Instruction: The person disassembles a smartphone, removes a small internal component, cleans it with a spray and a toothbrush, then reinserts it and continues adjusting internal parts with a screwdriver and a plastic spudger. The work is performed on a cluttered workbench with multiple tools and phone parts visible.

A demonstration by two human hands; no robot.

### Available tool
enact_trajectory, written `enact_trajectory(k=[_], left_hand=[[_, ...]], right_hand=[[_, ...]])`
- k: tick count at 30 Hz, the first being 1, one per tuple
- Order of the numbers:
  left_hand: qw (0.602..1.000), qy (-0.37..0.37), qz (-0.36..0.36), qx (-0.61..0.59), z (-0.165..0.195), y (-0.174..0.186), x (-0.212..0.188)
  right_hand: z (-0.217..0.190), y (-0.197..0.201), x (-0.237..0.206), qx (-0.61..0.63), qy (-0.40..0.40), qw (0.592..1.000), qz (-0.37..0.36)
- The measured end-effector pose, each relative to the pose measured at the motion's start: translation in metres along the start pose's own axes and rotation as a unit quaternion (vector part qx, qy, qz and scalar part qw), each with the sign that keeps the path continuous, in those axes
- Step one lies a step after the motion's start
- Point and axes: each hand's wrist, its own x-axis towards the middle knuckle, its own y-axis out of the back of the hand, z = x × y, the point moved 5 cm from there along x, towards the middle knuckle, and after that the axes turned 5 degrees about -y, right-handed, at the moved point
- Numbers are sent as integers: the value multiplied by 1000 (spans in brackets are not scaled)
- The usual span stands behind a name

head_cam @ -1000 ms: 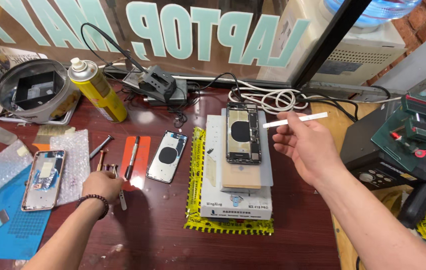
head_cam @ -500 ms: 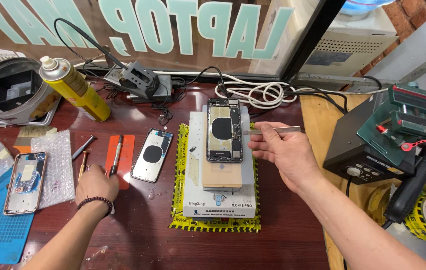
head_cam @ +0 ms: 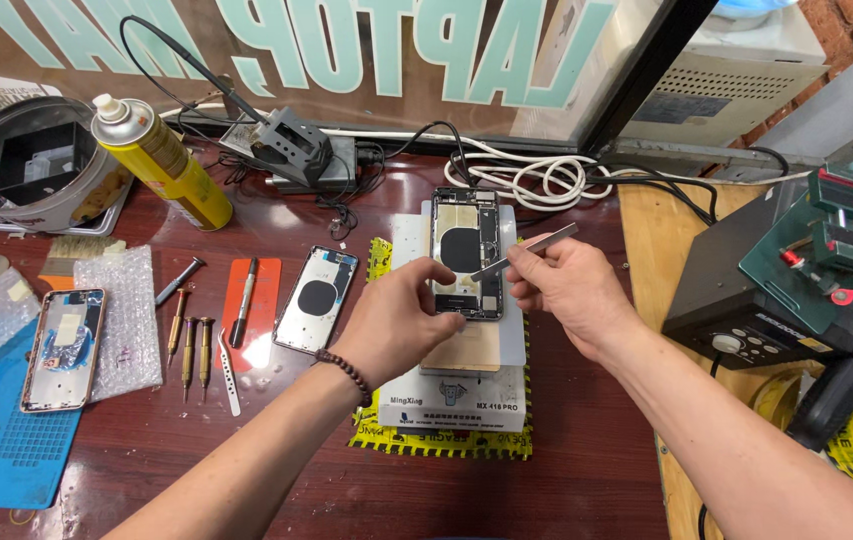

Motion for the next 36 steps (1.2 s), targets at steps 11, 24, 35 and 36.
enact_trajectory(k=[11, 24, 35, 36], left_hand=[[997, -19, 14, 76, -6, -4, 4], [997, 16, -29, 70, -12, -7, 10], [997, 23, -43, 57, -16, -9, 13], [997, 20, -44, 59, -14, -9, 13]], right_hand=[[7, -3, 15, -74, -72, 994, -34], [-24, -14, 36, -258, -115, 957, -64], [-34, -22, 38, -248, -90, 958, -111], [-36, -23, 36, -235, -60, 959, -143]])
